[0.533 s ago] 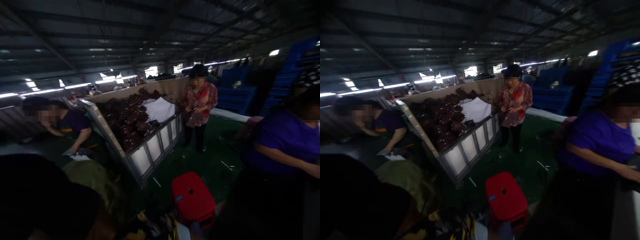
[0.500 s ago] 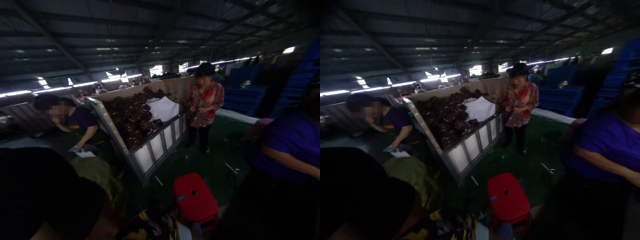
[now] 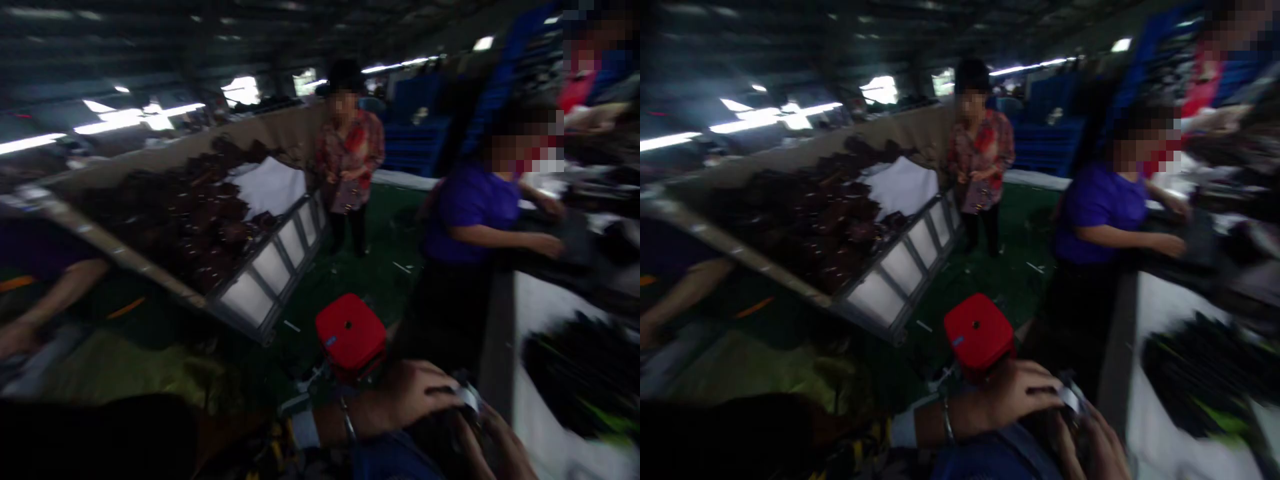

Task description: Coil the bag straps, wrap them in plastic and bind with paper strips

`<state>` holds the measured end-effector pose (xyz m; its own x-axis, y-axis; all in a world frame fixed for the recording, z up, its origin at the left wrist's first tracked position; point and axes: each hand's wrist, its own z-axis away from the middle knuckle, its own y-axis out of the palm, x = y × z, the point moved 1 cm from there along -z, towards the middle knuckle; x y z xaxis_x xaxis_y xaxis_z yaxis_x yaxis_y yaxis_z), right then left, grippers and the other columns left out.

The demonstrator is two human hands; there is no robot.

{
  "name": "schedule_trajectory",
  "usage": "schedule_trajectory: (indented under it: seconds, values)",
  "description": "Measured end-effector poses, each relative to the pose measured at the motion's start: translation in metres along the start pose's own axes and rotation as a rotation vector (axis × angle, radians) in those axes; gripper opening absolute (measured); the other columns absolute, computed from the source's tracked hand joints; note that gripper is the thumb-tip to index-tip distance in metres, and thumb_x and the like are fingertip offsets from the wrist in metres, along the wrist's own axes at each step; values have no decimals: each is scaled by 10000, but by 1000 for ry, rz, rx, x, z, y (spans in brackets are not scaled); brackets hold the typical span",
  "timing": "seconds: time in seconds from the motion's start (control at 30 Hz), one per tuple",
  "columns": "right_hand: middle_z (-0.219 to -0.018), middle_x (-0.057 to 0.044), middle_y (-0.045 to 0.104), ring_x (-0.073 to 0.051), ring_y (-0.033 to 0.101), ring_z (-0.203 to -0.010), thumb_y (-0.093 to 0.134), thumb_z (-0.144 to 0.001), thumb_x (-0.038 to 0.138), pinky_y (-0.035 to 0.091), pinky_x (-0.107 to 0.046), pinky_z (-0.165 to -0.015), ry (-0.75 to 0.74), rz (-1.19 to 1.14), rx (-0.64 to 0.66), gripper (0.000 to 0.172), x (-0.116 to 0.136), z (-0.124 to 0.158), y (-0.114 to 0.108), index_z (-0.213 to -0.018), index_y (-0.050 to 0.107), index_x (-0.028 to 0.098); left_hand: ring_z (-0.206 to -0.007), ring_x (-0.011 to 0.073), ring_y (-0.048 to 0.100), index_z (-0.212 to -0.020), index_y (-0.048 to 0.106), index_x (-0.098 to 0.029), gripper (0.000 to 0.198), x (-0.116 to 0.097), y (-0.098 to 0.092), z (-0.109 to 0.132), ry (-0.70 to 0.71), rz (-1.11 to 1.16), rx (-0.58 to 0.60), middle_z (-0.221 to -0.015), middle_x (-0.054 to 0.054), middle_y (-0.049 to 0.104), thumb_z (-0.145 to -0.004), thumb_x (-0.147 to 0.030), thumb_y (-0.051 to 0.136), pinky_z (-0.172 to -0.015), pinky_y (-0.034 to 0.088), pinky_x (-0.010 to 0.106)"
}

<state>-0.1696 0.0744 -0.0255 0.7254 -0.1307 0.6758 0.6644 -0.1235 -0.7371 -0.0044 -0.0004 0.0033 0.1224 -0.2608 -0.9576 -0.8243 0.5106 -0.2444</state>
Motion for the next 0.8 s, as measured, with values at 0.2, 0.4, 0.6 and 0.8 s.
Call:
schedule_trajectory:
  seconds: [0.2,0.4,0.6,0.8]
  values:
    - [-1242,-139,582,-293,570,-1159,540,-867,424,483,-471,-994,81,60,-228,272,36,16,-8,-1004,631,207,-1059,214,661,-1238,616,-195,368,6,5,-16,130,-273,67,-1176,86,699,-879,-138,562,-942,533,342]
    - [-1251,-145,569,-289,485,-1272,534,-903,317,481,-443,-1016,78,112,-348,201,29,37,-8,-1052,601,200,-1010,203,677,-1114,676,-189,323,7,28,-30,179,-199,183,-1104,80,727,-846,-76,536,-914,532,330]
    - [-1214,-118,606,-268,342,-1386,525,-910,239,373,-438,-1120,-10,23,-312,229,33,53,-13,-1133,567,205,-840,162,665,-927,717,-199,198,15,41,-46,-120,215,237,-924,32,733,-803,-135,577,-761,517,248]
    - [-1380,-100,517,-265,428,-1330,576,-908,321,361,-424,-1105,144,-540,-384,250,32,60,-13,-1138,588,224,-569,64,489,-939,653,-188,189,29,49,-70,-441,896,316,-728,-24,566,-844,-334,580,-558,418,175]
